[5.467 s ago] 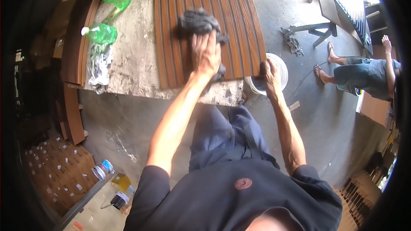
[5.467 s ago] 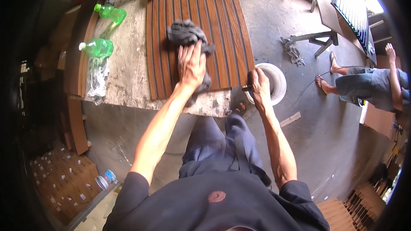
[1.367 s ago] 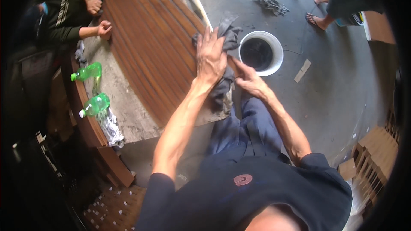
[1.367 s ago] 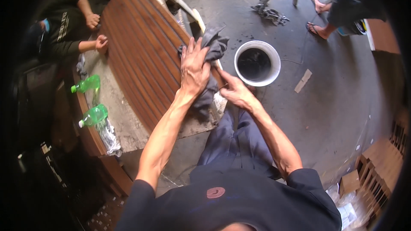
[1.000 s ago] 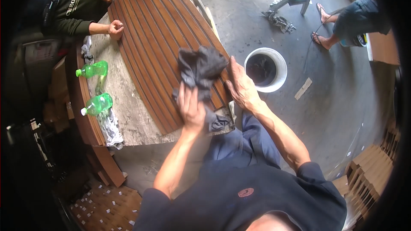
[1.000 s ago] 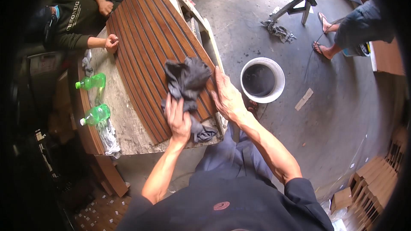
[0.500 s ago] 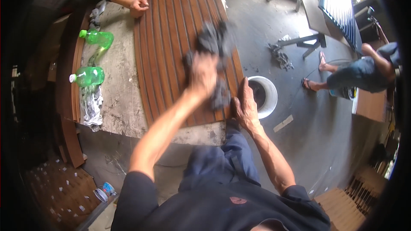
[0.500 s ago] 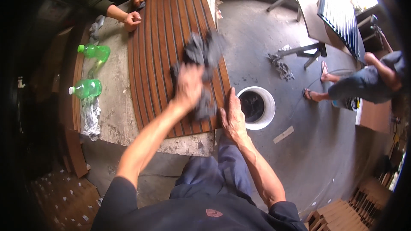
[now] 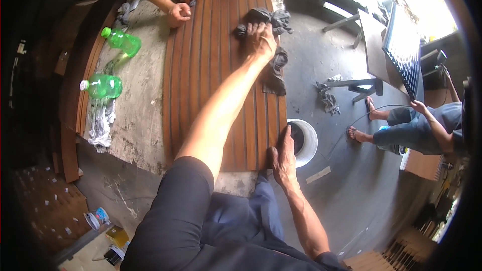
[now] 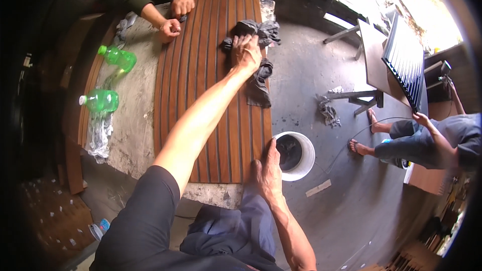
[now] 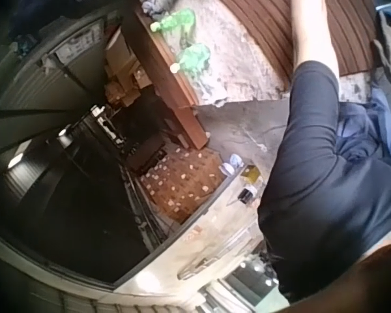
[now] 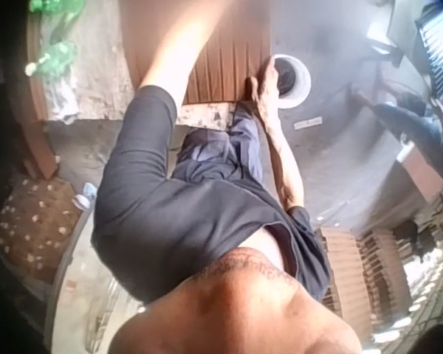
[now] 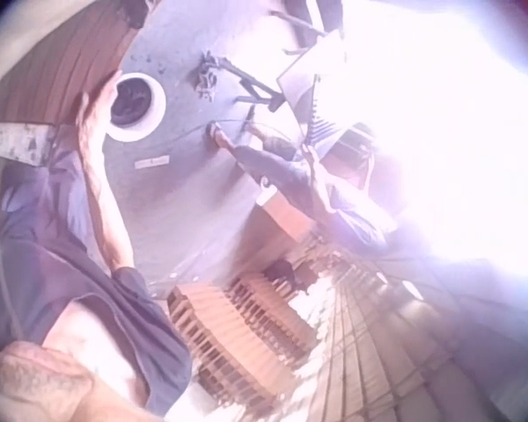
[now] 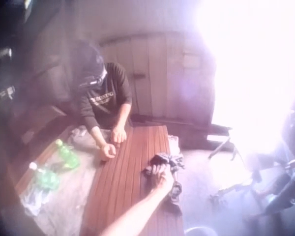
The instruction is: The person uses a cloth to wipe down a slatted wooden panel on a workbench, then applies a liquid from a bottle to their hands and the cloth before continuing to rub the surface.
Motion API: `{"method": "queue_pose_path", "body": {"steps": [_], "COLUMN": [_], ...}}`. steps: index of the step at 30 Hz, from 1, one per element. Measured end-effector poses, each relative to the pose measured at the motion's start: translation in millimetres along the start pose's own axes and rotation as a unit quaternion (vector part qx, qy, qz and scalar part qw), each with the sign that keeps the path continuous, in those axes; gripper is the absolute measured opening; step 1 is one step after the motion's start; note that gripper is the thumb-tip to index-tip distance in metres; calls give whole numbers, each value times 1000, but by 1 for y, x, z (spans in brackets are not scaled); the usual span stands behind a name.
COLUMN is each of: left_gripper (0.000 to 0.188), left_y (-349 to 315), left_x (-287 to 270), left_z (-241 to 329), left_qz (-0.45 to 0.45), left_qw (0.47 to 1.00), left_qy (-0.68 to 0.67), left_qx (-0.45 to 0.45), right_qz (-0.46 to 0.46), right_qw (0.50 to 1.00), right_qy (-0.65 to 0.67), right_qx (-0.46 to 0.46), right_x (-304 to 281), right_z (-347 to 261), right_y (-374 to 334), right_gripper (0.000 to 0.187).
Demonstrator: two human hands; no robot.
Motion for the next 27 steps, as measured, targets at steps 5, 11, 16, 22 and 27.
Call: {"method": "queue_pose_path", "body": {"steps": [5,11,16,22,27], "left_gripper": [37,45,40,30,41], "left_y": [-94,-266,-164,-39,-157], "left_x": [-62,-273,-197,-101,-193], "left_z": [47,18,-39,-111,-43], "left_qz": [-124,-222,-133,22,-127], "left_qw": [981,971,990,997,988], "left_qy": [-143,-71,-14,58,-77], "left_qx": [51,-45,-51,-36,-45], "right_qz": [39,42,21,16,14], "right_qw": [999,999,1000,1000,1000], "right_qy": [-11,1,-4,4,-8], "right_qx": [20,-10,4,-13,10], "right_x": [-17,-11,-13,0,-17], "right_z": [26,20,10,24,35], "right_y": [-2,-1,0,8,3], "right_gripper": [82,83,83,79,74]}}
Point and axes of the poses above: each hand's wrist, its own y-axis towards the middle knuckle, its own x-axis out of the palm, z = x × y, the point moved 2 cm from there along y, towards the middle knuckle
